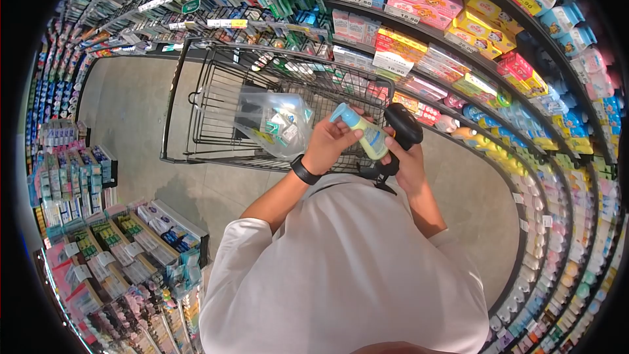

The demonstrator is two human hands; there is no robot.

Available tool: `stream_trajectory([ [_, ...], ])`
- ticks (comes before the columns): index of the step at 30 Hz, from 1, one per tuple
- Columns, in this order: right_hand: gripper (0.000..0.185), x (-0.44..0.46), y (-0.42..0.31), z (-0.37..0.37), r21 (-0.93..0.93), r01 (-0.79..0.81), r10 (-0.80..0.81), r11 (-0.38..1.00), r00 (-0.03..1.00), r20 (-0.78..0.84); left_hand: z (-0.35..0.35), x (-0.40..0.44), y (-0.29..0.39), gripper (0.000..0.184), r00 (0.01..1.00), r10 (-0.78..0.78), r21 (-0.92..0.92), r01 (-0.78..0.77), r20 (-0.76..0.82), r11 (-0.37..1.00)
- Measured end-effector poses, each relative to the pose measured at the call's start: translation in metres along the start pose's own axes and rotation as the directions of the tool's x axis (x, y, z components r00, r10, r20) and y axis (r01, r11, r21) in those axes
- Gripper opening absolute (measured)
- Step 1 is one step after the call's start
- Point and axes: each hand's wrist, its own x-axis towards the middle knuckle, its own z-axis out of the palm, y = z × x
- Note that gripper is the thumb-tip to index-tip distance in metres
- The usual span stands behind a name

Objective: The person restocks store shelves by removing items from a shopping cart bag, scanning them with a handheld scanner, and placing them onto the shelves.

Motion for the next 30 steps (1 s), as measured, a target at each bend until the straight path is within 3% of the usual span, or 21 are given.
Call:
stream_trajectory([
  [6, 0.022, 0.000, 0.002, 0.005, -0.063, 0.007, -0.010, 0.998, 0.999, -0.042, -0.005, 0.001, 0.000, 0.036, 0.998, 0.044, 0.061, -0.041, -0.049, 0.997],
  [9, 0.021, 0.004, 0.009, 0.000, -0.208, 0.040, -0.055, 0.977, 0.996, -0.068, -0.012, 0.002, 0.006, 0.035, 0.989, 0.050, 0.072, -0.040, -0.142, 0.997],
  [11, 0.016, 0.006, 0.016, -0.006, -0.406, 0.041, -0.086, 0.913, 0.992, -0.093, -0.018, 0.004, 0.014, 0.034, 0.982, 0.036, 0.097, -0.018, -0.183, 0.995],
  [12, 0.016, 0.007, 0.021, -0.010, -0.407, 0.041, -0.087, 0.913, 0.992, -0.094, -0.021, 0.005, 0.017, 0.034, 0.974, 0.024, 0.123, 0.004, -0.226, 0.992],
  [14, 0.016, 0.008, 0.033, -0.023, -0.594, -0.036, -0.057, 0.804, 0.989, -0.137, -0.029, 0.007, 0.019, 0.033, 0.973, 0.066, 0.107, -0.043, -0.221, 0.993],
  [15, 0.016, 0.009, 0.044, -0.029, -0.596, -0.034, -0.061, 0.802, 0.988, -0.138, -0.030, 0.008, 0.022, 0.034, 0.970, 0.103, 0.112, -0.080, -0.218, 0.990],
  [17, 0.022, 0.010, 0.063, -0.039, -0.733, 0.142, -0.283, 0.666, 0.957, -0.071, -0.035, 0.010, 0.027, 0.035, 0.963, 0.151, 0.108, -0.130, -0.224, 0.986],
  [20, 0.024, 0.004, 0.064, -0.033, -0.785, 0.157, -0.304, 0.599, 0.952, -0.042, -0.039, 0.014, 0.035, 0.037, 0.955, 0.169, 0.162, -0.132, -0.243, 0.978],
  [25, 0.027, 0.000, 0.080, -0.045, -0.787, 0.109, -0.243, 0.607, 0.968, -0.054, -0.045, 0.025, 0.043, 0.036, 0.952, 0.217, 0.179, -0.179, -0.218, 0.967],
  [27, 0.029, -0.001, 0.078, -0.046, -0.811, 0.034, -0.140, 0.585, 0.988, -0.060, -0.046, 0.029, 0.047, 0.036, 0.955, 0.215, 0.182, -0.179, -0.206, 0.967],
  [30, 0.030, -0.005, 0.073, -0.040, -0.794, 0.078, -0.176, 0.602, 0.984, -0.036, -0.047, 0.033, 0.054, 0.036, 0.960, 0.202, 0.192, -0.165, -0.193, 0.967],
])
